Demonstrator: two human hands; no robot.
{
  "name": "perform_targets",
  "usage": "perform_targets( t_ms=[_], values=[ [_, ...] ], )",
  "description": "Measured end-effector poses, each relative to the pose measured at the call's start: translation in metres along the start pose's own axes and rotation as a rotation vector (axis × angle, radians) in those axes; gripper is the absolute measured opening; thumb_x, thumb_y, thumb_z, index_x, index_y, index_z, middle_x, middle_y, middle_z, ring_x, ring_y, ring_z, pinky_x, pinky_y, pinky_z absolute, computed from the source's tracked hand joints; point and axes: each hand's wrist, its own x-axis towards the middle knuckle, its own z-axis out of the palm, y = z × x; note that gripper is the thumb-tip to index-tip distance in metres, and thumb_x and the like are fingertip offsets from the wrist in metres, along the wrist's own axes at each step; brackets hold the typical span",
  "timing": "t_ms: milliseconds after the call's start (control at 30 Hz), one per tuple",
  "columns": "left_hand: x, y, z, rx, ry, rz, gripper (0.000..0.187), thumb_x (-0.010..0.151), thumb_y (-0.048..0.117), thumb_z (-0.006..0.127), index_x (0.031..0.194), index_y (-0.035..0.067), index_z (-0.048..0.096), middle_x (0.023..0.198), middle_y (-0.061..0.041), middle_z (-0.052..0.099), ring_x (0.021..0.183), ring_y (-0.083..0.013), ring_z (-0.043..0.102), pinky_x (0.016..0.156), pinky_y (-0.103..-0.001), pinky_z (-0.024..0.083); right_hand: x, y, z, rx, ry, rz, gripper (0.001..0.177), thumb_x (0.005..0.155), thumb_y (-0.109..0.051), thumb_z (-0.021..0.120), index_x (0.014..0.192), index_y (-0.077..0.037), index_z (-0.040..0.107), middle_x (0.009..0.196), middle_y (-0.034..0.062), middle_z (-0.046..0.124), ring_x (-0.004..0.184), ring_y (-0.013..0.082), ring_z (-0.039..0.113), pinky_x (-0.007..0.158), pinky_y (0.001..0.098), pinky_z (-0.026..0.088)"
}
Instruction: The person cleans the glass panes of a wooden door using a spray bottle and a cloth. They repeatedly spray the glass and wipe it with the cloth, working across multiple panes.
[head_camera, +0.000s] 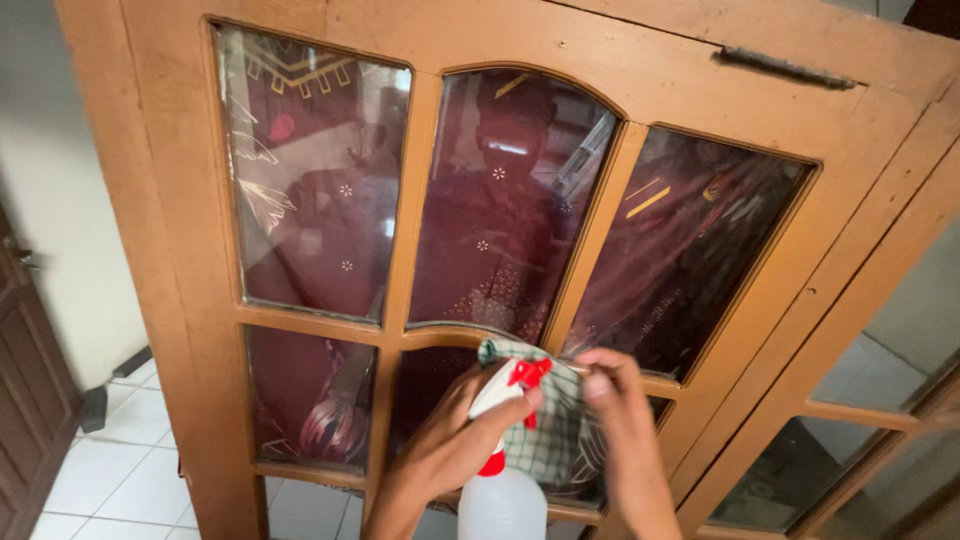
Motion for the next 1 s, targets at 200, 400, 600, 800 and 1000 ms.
perform_targets(
  t_ms=[200,400,600,800,1000],
  values=[
    [0.004,-0.017,0.011,0.022,0.255,0.035,0.06,0.089,0.041,0.057,0.136,0.004,0.056,0.132,-0.023,0.06,0.122,-0.0367,0.062,0.101,-0.042,0.047,-0.019,-0.015,0.047,-0.09,-0.38,-0.183,0.096,0.071,-0.004,0.081,0.149,-0.007,0.026,0.135,0.013,0.046,0.126,0.0236,0.048,0.106,0.0376,0.041],
    [0.012,-0.025,0.018,0.093,0.388,0.147,0.065,0.083,0.027,0.069,0.134,-0.007,0.048,0.128,-0.035,0.054,0.117,-0.0451,0.058,0.1,-0.045,0.047,-0.023,-0.003,0.093,0.064,-0.218,-0.124,0.103,0.073,-0.003,0.081,0.153,-0.008,0.017,0.137,0.0148,0.049,0.128,0.0239,0.053,0.107,0.0365,0.042],
    [0.0,-0.006,-0.004,-0.013,0.264,0.099,0.077,0.069,0.036,0.085,0.131,0.003,0.052,0.119,-0.023,0.058,0.106,-0.0344,0.066,0.087,-0.042,0.056,-0.026,0.031,0.098,-0.221,-0.03,-0.397,0.049,0.083,-0.005,0.07,0.128,0.005,0.053,0.117,0.0196,0.062,0.113,0.0241,0.057,0.096,0.0372,0.043],
    [-0.003,0.004,-0.006,0.047,0.272,0.283,0.072,0.06,0.036,0.097,0.121,0.01,0.066,0.114,-0.017,0.061,0.105,-0.0278,0.065,0.09,-0.039,0.054,-0.021,0.063,0.083,-0.052,-0.004,-0.015,0.024,0.088,-0.014,0.066,0.106,0.002,0.063,0.088,0.0077,0.069,0.083,0.0148,0.064,0.074,0.0314,0.054],
    [0.003,0.002,0.002,-0.054,0.25,0.527,0.052,0.076,0.024,0.088,0.122,0.007,0.07,0.114,-0.012,0.071,0.112,-0.0246,0.067,0.099,-0.036,0.049,-0.014,0.052,0.041,0.111,0.095,-0.059,0.021,0.091,-0.01,0.064,0.11,0.001,0.062,0.092,0.0087,0.069,0.083,0.0159,0.066,0.076,0.0311,0.055]
  ],
)
